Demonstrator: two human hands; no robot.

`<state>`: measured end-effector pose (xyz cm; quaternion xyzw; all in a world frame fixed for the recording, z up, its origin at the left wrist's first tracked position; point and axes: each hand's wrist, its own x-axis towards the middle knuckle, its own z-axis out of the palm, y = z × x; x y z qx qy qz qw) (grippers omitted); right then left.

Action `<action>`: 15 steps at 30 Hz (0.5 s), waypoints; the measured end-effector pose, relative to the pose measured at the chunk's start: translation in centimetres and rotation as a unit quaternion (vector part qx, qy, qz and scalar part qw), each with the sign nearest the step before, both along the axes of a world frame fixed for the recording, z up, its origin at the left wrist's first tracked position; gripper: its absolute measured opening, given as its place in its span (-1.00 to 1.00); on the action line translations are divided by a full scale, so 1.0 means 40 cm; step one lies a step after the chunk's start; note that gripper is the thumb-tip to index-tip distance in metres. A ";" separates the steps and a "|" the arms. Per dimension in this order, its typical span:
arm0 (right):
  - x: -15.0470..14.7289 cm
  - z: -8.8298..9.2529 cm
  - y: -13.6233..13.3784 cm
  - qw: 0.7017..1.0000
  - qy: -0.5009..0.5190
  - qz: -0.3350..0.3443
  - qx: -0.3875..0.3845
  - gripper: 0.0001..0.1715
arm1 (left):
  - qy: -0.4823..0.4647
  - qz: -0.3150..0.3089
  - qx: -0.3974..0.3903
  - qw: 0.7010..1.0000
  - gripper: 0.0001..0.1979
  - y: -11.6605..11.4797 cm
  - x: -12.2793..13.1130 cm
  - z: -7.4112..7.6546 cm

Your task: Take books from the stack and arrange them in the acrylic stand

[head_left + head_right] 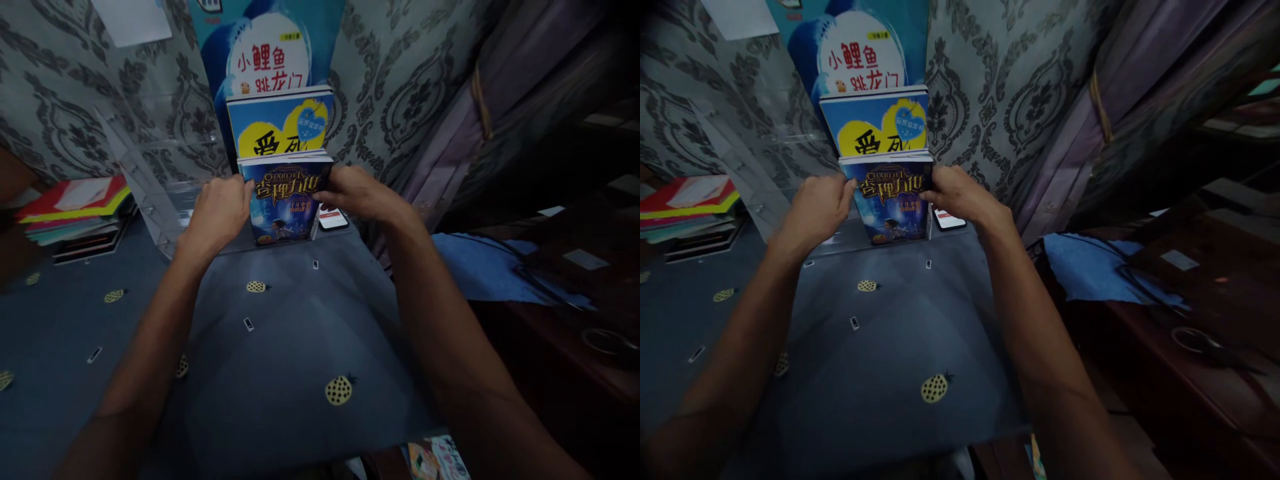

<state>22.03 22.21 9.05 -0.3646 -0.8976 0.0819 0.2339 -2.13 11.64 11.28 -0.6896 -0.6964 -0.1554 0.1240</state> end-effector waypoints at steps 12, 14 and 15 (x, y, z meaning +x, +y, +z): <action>-0.010 0.038 -0.020 0.996 -0.073 -0.038 -0.031 -0.85 | 0.012 0.033 -0.112 0.993 -0.50 -0.017 0.015 0.024; -0.012 0.038 -0.022 0.996 -0.059 -0.044 -0.057 -0.87 | 0.003 0.020 -0.117 0.993 -0.51 -0.018 0.012 0.026; -0.013 0.038 -0.023 0.995 -0.052 -0.047 -0.075 -0.87 | -0.001 0.015 -0.117 0.993 -0.52 -0.018 0.010 0.025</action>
